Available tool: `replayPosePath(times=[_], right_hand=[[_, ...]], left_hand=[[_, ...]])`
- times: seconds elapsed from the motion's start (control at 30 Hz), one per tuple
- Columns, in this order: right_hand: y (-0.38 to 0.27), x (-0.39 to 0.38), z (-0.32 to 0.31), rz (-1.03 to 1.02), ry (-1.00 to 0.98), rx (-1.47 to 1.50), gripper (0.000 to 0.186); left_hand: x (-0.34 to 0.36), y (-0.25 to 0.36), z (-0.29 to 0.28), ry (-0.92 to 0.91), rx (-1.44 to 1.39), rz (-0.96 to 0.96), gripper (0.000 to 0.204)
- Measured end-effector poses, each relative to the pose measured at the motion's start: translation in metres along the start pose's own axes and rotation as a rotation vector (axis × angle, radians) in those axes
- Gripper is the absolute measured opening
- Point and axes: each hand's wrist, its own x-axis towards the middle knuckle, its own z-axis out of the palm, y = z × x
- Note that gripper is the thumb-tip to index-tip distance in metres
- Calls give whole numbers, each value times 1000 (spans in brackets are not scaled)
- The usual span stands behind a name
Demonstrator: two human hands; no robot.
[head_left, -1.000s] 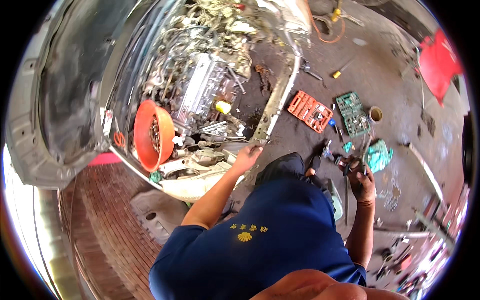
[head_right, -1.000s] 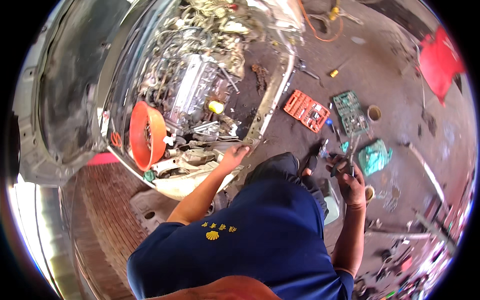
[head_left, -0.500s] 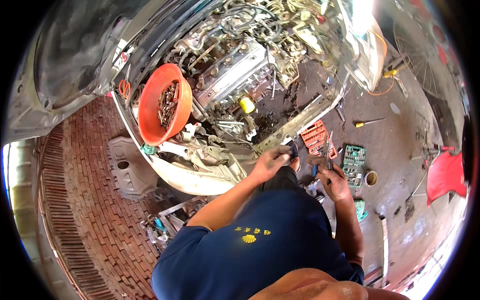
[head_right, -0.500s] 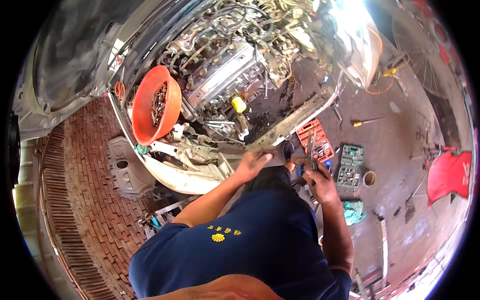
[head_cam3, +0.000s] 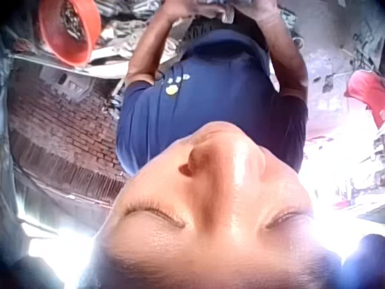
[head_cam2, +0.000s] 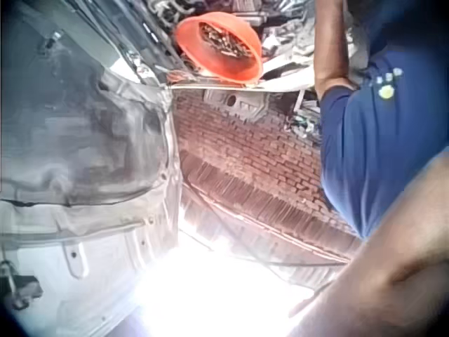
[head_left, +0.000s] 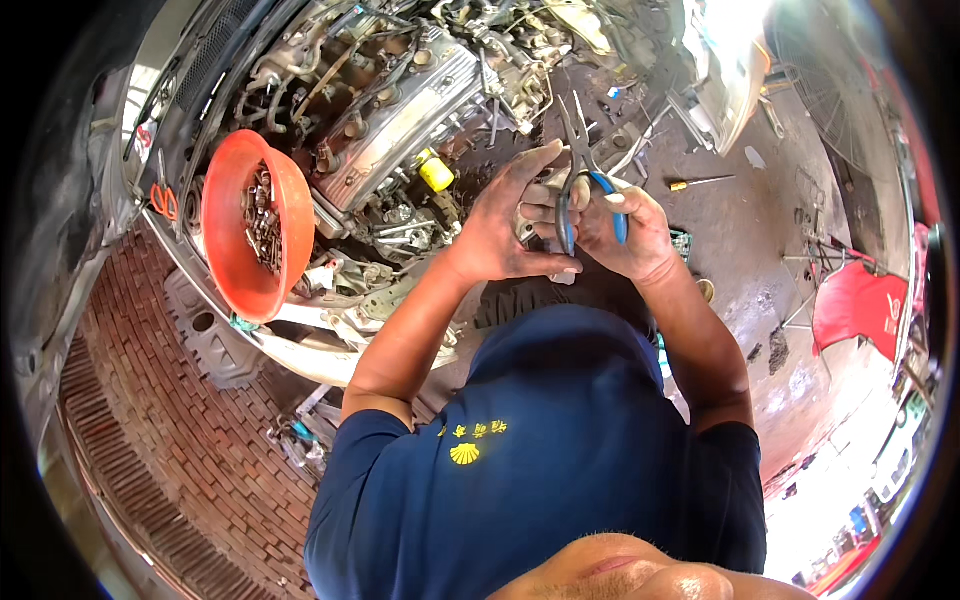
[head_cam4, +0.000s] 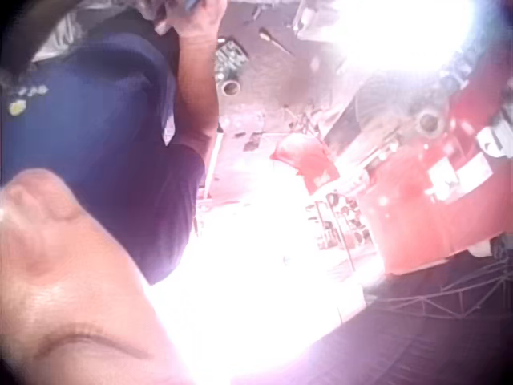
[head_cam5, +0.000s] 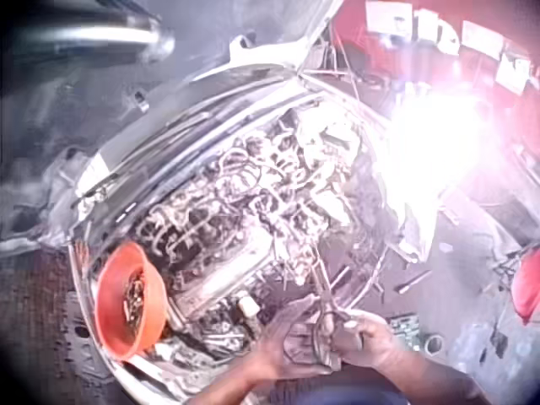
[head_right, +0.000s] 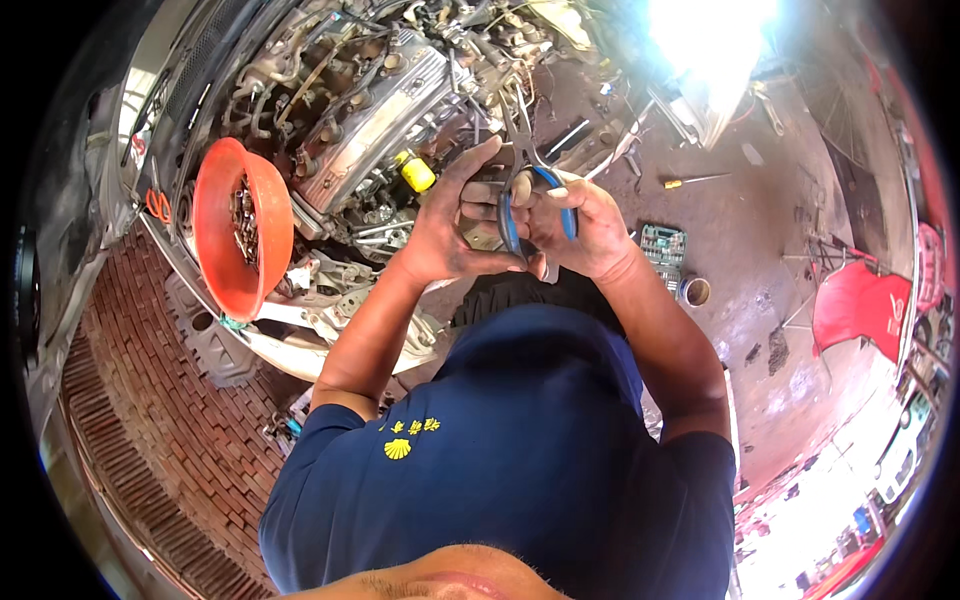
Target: The person works on a car engine with the hood open, using a wrench to tighten or loosen bolts on the engine block. They place removed parts into a red basin and occasionally step back to retrieve tools from the floor.
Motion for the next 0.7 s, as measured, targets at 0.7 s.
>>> replayPosePath(times=[0.7], right_hand=[[-81, 101, 24, 389, -58, -601, 36]], left_hand=[[32, -17, -23, 400, 246, -11, 82]])
